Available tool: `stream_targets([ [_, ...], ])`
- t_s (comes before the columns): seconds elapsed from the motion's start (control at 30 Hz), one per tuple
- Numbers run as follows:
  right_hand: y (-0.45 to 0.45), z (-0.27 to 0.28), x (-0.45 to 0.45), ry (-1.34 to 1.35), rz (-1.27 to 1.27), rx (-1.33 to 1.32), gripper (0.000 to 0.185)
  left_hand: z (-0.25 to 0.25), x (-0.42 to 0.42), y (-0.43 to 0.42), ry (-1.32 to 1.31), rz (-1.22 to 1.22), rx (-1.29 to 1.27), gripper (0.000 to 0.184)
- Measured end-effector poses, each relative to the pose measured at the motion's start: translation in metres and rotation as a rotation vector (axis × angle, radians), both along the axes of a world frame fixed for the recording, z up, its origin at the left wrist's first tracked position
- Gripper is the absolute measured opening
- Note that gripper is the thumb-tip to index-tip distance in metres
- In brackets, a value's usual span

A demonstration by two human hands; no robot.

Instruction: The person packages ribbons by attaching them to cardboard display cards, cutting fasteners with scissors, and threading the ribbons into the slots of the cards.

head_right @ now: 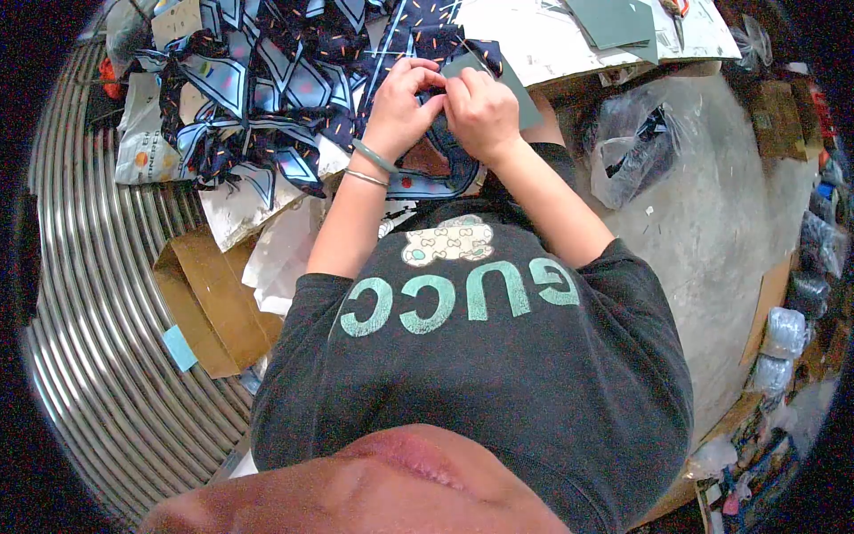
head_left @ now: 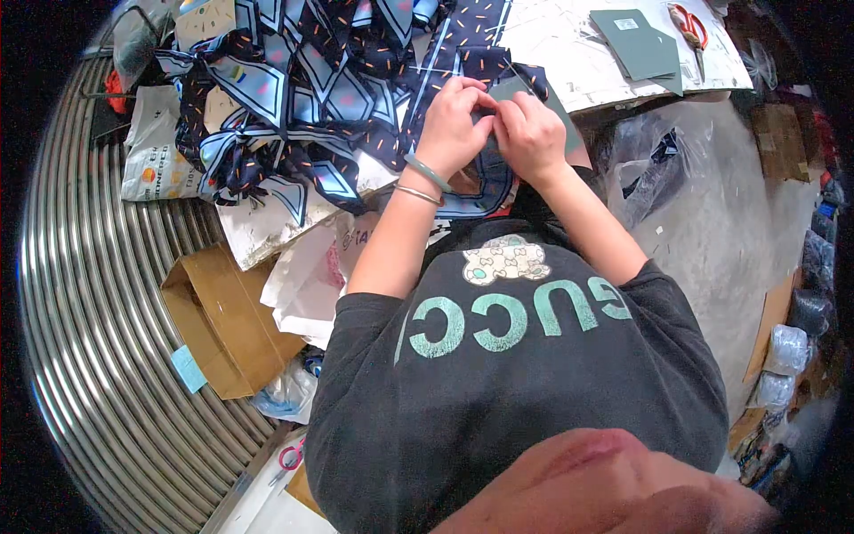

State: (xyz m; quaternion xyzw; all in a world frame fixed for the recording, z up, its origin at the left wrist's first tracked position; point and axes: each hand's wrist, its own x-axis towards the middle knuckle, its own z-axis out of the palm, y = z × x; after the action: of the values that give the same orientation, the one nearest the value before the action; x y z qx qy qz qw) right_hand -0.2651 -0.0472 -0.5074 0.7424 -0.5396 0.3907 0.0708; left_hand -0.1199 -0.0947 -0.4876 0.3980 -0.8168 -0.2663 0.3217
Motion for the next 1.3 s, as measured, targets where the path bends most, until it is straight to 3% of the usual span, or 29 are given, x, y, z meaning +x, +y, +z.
stream_targets([
  [0.23,0.004,0.013,-0.015,-0.291,0.080,0.184,0.012,0.000,0.002,-0.004,0.085,0.039,0.110,0.012],
  [0.33,0.001,0.006,-0.011,-0.200,0.065,0.135,0.012,-0.008,-0.003,-0.012,0.068,0.080,0.048,0.011],
  [0.53,-0.001,0.004,-0.005,-0.197,0.026,0.060,0.014,0.003,-0.012,-0.016,-0.040,0.215,0.158,0.012],
  [0.87,-0.004,0.005,-0.003,-0.131,0.002,0.066,0.013,0.000,-0.008,-0.043,-0.101,0.077,0.110,0.018],
  [0.97,-0.001,0.006,-0.006,-0.205,0.019,0.073,0.014,0.003,-0.011,-0.048,-0.242,0.006,0.140,0.021],
  [1.17,-0.004,-0.002,-0.006,-0.159,0.006,0.019,0.015,0.009,-0.012,-0.055,-0.102,-0.054,0.371,0.021],
  [1.3,0.000,0.001,-0.008,-0.186,0.016,0.027,0.015,0.005,-0.014,-0.059,-0.076,-0.066,0.383,0.020],
])
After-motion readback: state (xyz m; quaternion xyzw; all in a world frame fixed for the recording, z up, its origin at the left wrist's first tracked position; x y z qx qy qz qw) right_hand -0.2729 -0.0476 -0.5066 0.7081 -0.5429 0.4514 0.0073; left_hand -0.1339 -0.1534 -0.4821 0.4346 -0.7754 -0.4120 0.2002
